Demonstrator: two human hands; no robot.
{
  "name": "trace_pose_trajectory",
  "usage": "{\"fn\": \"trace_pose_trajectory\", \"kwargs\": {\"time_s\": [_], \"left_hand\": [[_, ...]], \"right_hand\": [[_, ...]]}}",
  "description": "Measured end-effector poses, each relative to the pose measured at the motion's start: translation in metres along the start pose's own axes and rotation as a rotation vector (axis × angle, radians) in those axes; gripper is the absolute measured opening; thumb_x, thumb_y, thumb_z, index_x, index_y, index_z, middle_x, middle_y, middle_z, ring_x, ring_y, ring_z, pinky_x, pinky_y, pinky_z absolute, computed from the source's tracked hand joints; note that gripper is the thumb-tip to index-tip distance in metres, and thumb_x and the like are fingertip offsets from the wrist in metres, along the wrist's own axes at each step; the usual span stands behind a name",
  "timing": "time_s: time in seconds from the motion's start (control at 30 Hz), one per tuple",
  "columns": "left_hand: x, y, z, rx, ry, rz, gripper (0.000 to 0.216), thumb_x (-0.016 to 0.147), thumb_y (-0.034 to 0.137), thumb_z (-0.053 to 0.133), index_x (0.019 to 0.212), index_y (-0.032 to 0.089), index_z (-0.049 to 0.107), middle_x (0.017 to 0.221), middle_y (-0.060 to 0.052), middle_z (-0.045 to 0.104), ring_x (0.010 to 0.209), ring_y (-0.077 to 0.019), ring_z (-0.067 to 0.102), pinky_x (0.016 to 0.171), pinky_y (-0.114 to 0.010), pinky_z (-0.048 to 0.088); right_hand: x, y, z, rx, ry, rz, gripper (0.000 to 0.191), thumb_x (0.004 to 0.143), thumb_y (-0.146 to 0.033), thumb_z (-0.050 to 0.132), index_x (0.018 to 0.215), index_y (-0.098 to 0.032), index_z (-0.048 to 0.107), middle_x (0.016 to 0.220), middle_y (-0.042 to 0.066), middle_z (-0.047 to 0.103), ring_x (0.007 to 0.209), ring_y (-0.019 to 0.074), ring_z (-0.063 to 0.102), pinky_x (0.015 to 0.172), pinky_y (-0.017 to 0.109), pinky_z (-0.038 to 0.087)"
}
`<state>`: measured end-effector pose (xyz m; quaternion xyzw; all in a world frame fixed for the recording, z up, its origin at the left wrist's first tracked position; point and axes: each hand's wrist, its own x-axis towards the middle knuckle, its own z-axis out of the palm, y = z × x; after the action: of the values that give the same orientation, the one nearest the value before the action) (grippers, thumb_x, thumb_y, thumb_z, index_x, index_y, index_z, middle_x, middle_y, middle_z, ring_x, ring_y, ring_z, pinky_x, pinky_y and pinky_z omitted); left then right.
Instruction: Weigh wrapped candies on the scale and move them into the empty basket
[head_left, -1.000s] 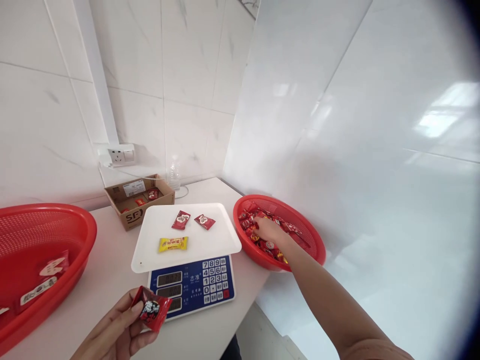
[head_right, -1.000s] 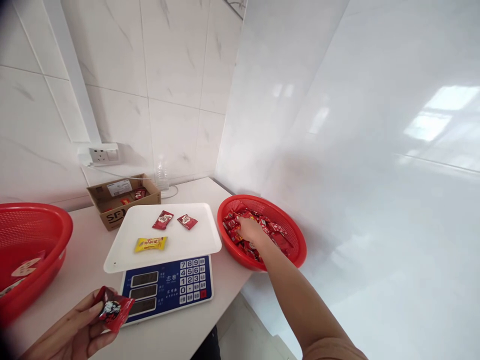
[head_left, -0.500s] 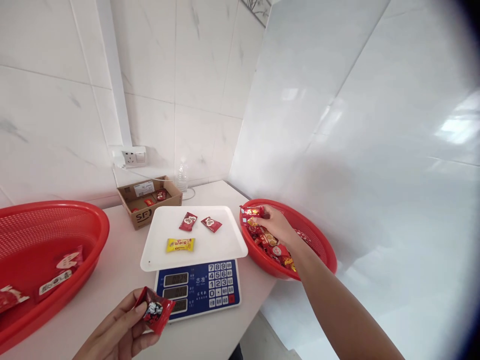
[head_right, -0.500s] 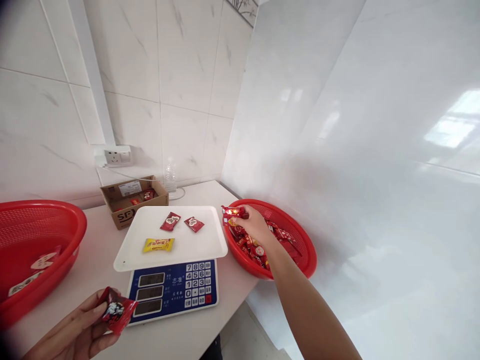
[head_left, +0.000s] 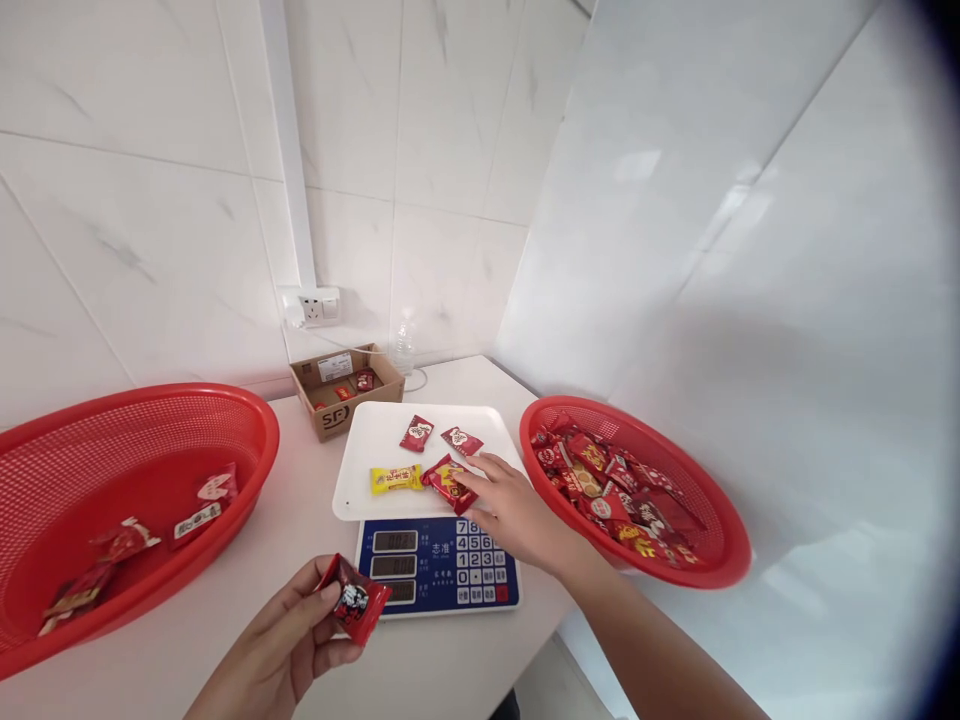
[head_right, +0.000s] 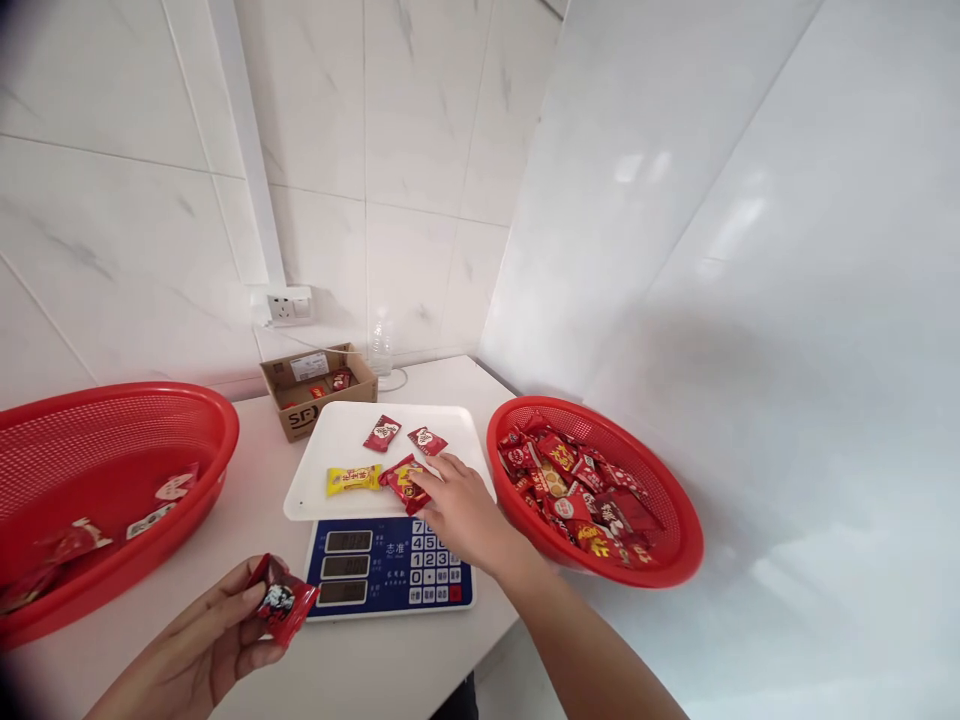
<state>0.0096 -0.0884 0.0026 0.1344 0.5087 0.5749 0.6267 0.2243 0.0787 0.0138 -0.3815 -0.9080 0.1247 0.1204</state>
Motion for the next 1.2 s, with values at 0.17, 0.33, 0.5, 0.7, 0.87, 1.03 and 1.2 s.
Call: {"fn": "trace_pose_trajectory", "kwargs": {"time_s": [0.17,0.33,0.5,0.7,0.87,1.03,1.2], "left_hand": [[0.005,0.001,0.004,0.001,-0.087,-0.010,0.029,0.068,0.032,0.074,0.093,0.022,0.065,0.095,-0.004,0.067,0.078,-0.0174,0.063,0.066,-0.028,0.052],[0.005,0.002,0.015,0.020,-0.118,-0.018,0.032,0.064,0.036,0.077,0.090,0.021,0.065,0.087,-0.004,0.070,0.071,-0.0160,0.063,0.063,-0.026,0.051],[0.004,0.003,0.010,-0.002,-0.094,-0.020,0.031,0.063,0.035,0.078,0.088,0.022,0.065,0.086,-0.003,0.071,0.073,-0.0174,0.063,0.063,-0.026,0.050],[0.006,0.002,0.006,-0.011,-0.073,-0.015,0.031,0.063,0.037,0.077,0.088,0.023,0.066,0.084,-0.003,0.070,0.074,-0.0179,0.063,0.061,-0.025,0.049],[0.007,0.002,0.011,0.011,-0.114,-0.004,0.034,0.062,0.039,0.077,0.088,0.021,0.066,0.082,-0.003,0.070,0.068,-0.0139,0.059,0.056,-0.021,0.046],[0.006,0.001,0.013,0.009,-0.128,-0.008,0.035,0.059,0.041,0.079,0.085,0.021,0.066,0.079,-0.002,0.069,0.065,-0.0121,0.058,0.056,-0.020,0.045],[0.003,0.000,0.008,0.003,-0.100,0.000,0.034,0.061,0.042,0.078,0.085,0.021,0.066,0.080,-0.002,0.069,0.067,-0.0127,0.059,0.056,-0.021,0.045]], "right_hand": [[-0.006,-0.001,-0.004,0.090,-0.024,-0.046,0.038,0.087,-0.034,0.049,0.123,-0.028,0.057,0.137,0.005,0.047,0.131,0.0247,0.032,0.107,0.046,0.029],[0.007,0.005,0.010,0.033,0.045,-0.017,0.039,0.087,-0.030,0.048,0.124,-0.023,0.056,0.135,0.008,0.048,0.125,0.0238,0.042,0.104,0.042,0.034],[0.014,0.005,0.013,0.055,0.022,0.040,0.045,0.087,-0.039,0.046,0.127,-0.019,0.054,0.139,0.011,0.044,0.128,0.0257,0.038,0.105,0.042,0.033],[0.005,-0.003,0.007,0.090,-0.008,0.023,0.041,0.089,-0.041,0.041,0.125,-0.026,0.055,0.134,0.007,0.048,0.122,0.0244,0.043,0.101,0.042,0.036],[0.011,-0.011,0.004,0.098,0.053,-0.002,0.038,0.089,-0.038,0.044,0.123,-0.027,0.057,0.131,0.007,0.051,0.124,0.0246,0.041,0.102,0.043,0.035],[0.030,-0.029,0.011,0.054,-0.054,-0.093,0.046,0.088,-0.046,0.044,0.131,-0.031,0.048,0.147,0.004,0.032,0.137,0.0315,0.018,0.107,0.055,0.018],[0.040,-0.038,0.020,0.037,-0.166,-0.149,0.052,0.088,-0.057,0.034,0.135,-0.036,0.039,0.148,0.004,0.030,0.138,0.0337,0.013,0.105,0.062,0.010]]}}
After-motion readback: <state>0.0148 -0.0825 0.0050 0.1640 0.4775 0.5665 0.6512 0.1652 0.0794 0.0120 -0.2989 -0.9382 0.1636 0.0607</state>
